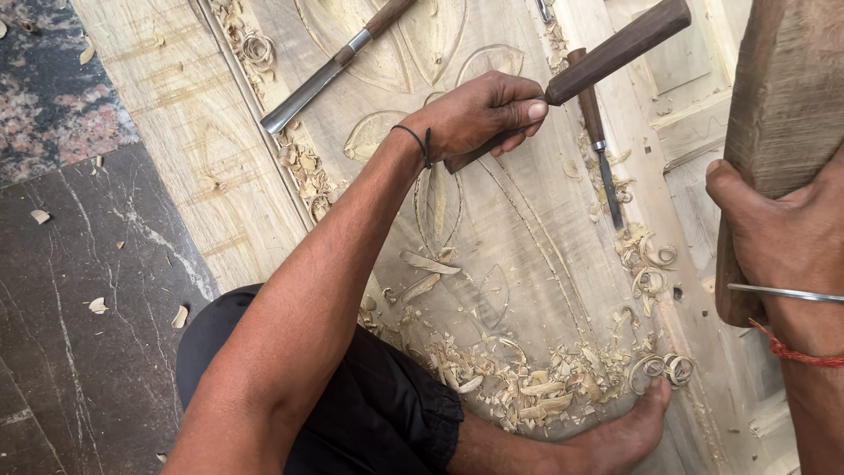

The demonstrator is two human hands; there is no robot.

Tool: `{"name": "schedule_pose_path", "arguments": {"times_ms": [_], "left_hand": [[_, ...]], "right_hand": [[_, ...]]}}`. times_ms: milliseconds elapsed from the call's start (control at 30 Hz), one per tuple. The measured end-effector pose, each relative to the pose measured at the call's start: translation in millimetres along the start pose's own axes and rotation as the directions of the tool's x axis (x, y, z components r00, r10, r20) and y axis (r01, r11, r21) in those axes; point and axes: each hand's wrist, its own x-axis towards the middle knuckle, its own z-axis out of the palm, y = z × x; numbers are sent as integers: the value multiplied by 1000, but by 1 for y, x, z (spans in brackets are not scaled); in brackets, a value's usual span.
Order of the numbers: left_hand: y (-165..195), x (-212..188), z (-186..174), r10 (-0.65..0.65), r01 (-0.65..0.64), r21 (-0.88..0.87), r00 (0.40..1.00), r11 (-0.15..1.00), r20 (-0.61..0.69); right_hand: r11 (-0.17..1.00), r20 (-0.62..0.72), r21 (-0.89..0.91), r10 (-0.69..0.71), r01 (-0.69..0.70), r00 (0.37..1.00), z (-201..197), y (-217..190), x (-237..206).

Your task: The person sits on the floor carving a floral pattern into a large wooden panel. They hold a chisel against the wood and strike it with a wooden mallet, brush away shavings by hand, reposition the chisel, and switch between different chisels as they deepen the carved leaves.

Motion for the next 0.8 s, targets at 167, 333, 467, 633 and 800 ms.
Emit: {"name": "schedule_pose_path", "arguments": {"times_ms": [167,333,467,633,800], "left_hand": [[0,1,2,39,-39,-2,999,999,28],[2,1,6,26,-28,53,999,998,34],[4,0,7,10,-13,50,998,999,54],[5,-3,8,42,-44,24,997,999,64],[9,0,12,-23,18,69,998,997,64]], "right_hand": [[988,10,24,155,-155,988,-1,6,-3],[937,-7,98,339,-337,941,-4,4,-1],[939,-8,-273,-220,209,976,-10,-3,0],[919,30,45,391,-392,920,-3,6,11],[904,7,-281,-334,323,942,-8,19,0]]}}
